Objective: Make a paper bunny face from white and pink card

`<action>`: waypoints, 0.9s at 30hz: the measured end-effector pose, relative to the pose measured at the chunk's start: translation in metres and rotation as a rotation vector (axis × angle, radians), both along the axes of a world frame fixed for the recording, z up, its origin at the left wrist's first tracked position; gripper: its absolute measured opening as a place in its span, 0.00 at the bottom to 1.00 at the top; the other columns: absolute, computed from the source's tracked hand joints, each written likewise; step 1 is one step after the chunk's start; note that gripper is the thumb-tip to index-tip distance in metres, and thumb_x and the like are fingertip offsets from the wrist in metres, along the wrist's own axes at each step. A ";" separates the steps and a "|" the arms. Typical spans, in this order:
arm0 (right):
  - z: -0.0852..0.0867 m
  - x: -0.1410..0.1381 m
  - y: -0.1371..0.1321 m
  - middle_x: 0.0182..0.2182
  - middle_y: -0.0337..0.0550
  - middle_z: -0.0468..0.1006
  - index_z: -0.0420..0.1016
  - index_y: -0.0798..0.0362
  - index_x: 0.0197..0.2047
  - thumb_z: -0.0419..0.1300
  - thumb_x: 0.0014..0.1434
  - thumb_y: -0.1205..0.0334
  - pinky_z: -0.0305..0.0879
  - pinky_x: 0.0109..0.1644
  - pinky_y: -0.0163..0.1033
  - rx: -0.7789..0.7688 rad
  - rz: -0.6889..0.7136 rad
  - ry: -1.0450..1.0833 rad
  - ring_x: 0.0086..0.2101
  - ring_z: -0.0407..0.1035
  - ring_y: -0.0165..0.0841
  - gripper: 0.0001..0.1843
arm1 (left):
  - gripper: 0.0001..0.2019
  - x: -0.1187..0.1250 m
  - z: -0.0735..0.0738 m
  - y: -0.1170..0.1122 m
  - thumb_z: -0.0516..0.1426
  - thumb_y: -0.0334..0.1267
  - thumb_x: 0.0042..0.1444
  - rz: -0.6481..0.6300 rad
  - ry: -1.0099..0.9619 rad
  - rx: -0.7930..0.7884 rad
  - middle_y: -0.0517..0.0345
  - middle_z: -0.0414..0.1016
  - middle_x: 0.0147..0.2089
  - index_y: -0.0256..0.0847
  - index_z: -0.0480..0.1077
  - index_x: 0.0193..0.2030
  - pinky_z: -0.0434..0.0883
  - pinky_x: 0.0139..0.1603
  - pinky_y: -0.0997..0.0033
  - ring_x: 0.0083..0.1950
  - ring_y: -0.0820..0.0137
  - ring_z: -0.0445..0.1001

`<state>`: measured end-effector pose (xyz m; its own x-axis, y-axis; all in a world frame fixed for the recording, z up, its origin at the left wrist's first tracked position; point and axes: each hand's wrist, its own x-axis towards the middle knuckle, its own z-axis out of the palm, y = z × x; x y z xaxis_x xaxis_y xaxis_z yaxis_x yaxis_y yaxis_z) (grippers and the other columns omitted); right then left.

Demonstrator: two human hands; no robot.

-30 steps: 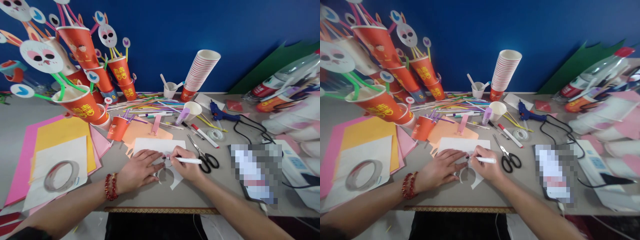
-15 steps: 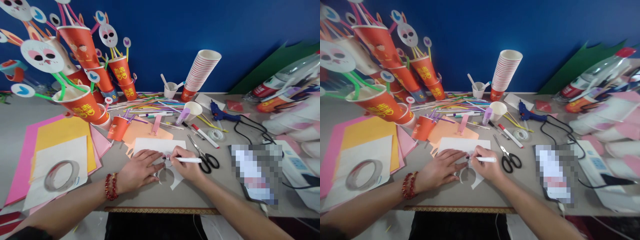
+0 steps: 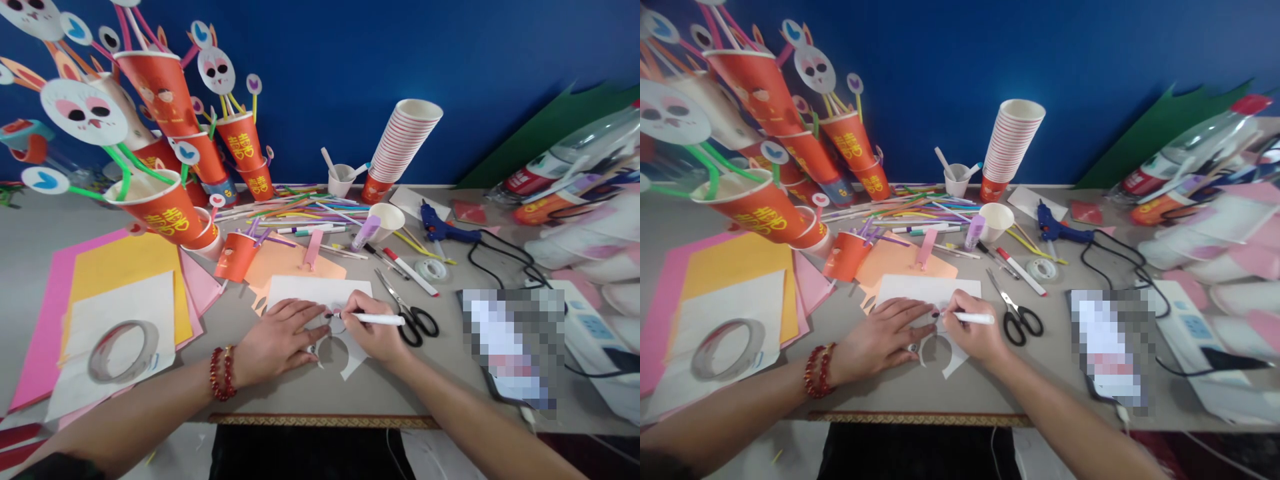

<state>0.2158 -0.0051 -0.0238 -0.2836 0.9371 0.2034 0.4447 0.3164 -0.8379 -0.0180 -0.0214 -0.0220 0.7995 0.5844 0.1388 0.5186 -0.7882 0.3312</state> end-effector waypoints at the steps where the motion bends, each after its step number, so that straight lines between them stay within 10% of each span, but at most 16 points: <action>1: 0.000 0.000 0.000 0.19 0.34 0.69 0.63 0.50 0.24 0.54 0.55 0.68 0.57 0.27 0.33 -0.004 0.001 0.003 0.22 0.62 0.29 0.08 | 0.22 0.000 0.000 0.000 0.51 0.50 0.66 0.001 0.002 -0.001 0.50 0.58 0.70 0.46 0.64 0.63 0.57 0.67 0.51 0.68 0.57 0.58; 27: 0.001 0.001 0.000 0.18 0.33 0.65 0.64 0.51 0.23 0.55 0.54 0.68 0.54 0.24 0.33 -0.033 -0.032 0.101 0.20 0.57 0.27 0.09 | 0.22 0.000 -0.001 0.000 0.51 0.51 0.66 0.000 0.013 0.003 0.51 0.58 0.70 0.47 0.64 0.63 0.57 0.67 0.51 0.68 0.57 0.58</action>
